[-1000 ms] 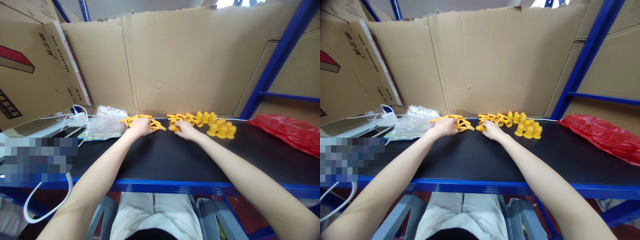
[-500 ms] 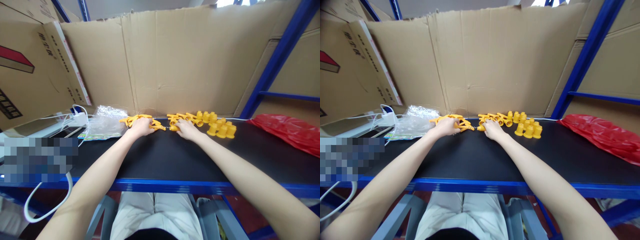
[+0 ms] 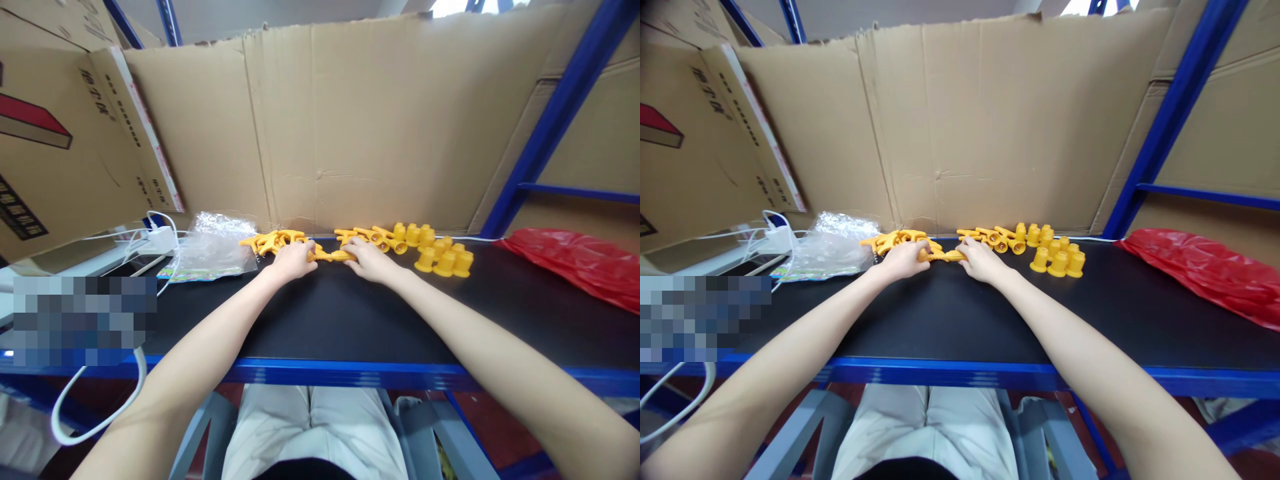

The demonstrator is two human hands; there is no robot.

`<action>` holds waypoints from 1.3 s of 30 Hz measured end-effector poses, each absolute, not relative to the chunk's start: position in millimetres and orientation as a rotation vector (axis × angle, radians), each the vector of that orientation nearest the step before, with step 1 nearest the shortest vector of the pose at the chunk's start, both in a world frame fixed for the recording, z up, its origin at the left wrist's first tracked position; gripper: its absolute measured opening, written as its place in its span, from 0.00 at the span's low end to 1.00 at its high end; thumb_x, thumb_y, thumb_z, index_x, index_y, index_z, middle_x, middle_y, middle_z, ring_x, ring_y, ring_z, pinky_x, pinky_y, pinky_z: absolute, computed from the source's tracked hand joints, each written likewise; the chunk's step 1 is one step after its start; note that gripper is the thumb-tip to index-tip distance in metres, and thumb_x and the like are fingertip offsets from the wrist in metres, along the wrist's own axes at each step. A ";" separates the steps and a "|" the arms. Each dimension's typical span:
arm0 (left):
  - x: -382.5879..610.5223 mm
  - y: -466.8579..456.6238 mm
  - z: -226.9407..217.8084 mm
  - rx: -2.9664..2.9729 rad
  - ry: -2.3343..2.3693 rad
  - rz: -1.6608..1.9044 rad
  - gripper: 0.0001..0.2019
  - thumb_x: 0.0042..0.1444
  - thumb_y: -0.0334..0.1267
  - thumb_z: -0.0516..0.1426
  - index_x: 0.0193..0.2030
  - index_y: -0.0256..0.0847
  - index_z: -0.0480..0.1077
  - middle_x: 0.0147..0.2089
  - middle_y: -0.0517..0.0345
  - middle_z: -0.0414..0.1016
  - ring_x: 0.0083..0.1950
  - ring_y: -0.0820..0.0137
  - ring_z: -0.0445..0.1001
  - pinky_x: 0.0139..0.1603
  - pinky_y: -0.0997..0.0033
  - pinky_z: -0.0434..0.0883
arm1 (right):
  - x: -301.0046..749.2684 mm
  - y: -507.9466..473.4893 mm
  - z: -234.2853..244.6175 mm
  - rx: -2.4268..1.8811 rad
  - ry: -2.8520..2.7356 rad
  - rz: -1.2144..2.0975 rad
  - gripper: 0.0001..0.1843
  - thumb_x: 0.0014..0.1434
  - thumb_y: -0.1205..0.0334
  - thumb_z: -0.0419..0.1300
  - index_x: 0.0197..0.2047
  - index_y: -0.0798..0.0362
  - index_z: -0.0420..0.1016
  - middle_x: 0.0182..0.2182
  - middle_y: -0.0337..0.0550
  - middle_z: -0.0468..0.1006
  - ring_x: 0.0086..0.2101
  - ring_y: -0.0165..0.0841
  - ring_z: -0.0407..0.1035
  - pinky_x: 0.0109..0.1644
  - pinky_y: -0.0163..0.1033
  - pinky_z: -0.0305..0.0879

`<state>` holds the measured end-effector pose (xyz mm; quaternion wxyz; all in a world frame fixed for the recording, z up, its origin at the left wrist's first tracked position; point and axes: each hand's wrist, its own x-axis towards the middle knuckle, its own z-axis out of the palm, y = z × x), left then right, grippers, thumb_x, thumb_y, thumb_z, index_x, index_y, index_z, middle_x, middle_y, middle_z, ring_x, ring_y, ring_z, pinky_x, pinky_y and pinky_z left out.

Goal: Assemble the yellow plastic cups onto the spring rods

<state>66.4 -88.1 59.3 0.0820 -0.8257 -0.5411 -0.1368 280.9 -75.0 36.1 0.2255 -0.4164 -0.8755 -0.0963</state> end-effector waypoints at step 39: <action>59.2 -75.3 47.3 -2.497 -1.499 -0.490 0.14 0.48 0.39 0.53 0.42 0.42 0.68 0.38 0.54 0.74 0.39 0.65 0.72 0.35 0.71 0.65 | 299.9 -68.3 43.0 -1.165 -1.944 1.159 0.10 0.56 0.60 0.58 0.39 0.56 0.64 0.36 0.47 0.75 0.33 0.30 0.73 0.43 0.40 0.68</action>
